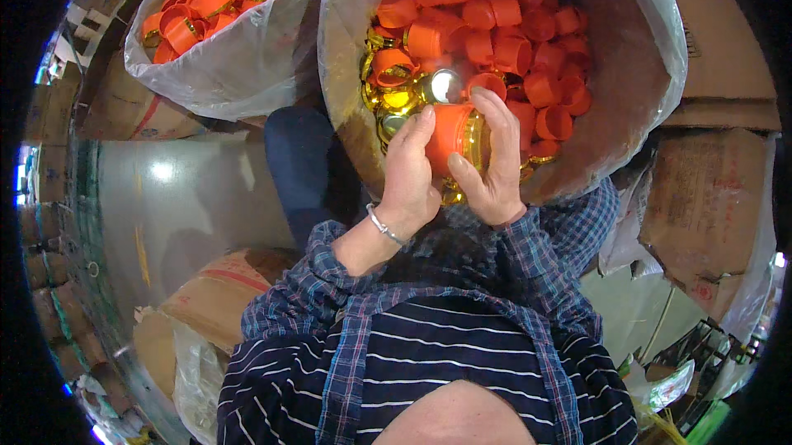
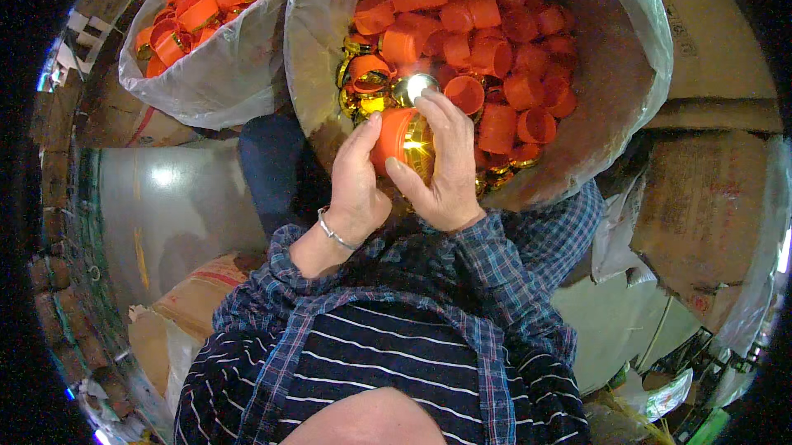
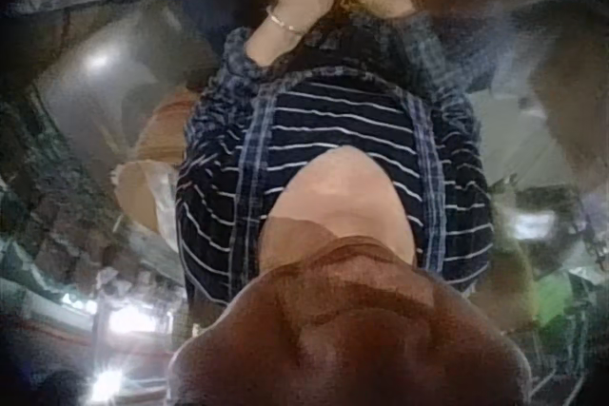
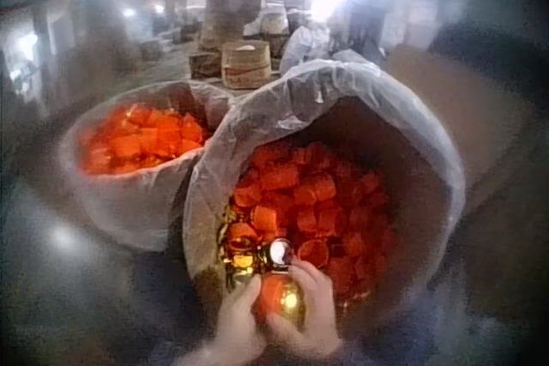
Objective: The person repeatedly picks orange plastic caps and gold metallic discs from a large bag, presses each cap onto a disc, and places the assembled units into a second bag. The process continues one at a time without visible inspection or tool use.
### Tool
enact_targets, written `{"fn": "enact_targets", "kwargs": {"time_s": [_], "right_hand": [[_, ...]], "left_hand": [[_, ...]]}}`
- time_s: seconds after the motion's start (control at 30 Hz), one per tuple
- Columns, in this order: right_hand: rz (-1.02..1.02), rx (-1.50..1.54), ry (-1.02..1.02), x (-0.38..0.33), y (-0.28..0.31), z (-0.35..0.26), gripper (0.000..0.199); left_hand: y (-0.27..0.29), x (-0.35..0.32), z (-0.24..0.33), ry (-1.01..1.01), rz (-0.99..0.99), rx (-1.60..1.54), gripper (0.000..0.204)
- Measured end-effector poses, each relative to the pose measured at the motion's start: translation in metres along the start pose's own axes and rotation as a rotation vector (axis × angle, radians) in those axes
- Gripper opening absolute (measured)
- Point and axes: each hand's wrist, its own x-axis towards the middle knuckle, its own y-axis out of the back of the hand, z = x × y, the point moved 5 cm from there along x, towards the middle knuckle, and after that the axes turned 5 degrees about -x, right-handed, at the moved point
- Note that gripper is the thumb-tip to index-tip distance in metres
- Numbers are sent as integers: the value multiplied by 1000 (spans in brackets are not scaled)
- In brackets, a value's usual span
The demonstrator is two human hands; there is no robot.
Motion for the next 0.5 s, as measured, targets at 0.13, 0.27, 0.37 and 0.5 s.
{"fn": "enact_targets", "kwargs": {"time_s": [0.13,0.27,0.37,0.5], "right_hand": [[80,81,8,-5,-3,-15,63],[123,153,-52,-6,-10,-15,57],[155,222,-137,-5,-17,-8,54],[180,115,-282,-13,-20,4,47]], "left_hand": [[-7,-20,9,-127,11,146,29],[-8,-29,11,-302,-60,320,30],[-9,-29,13,-503,-121,586,28],[-1,-8,8,-352,-93,606,25]]}}
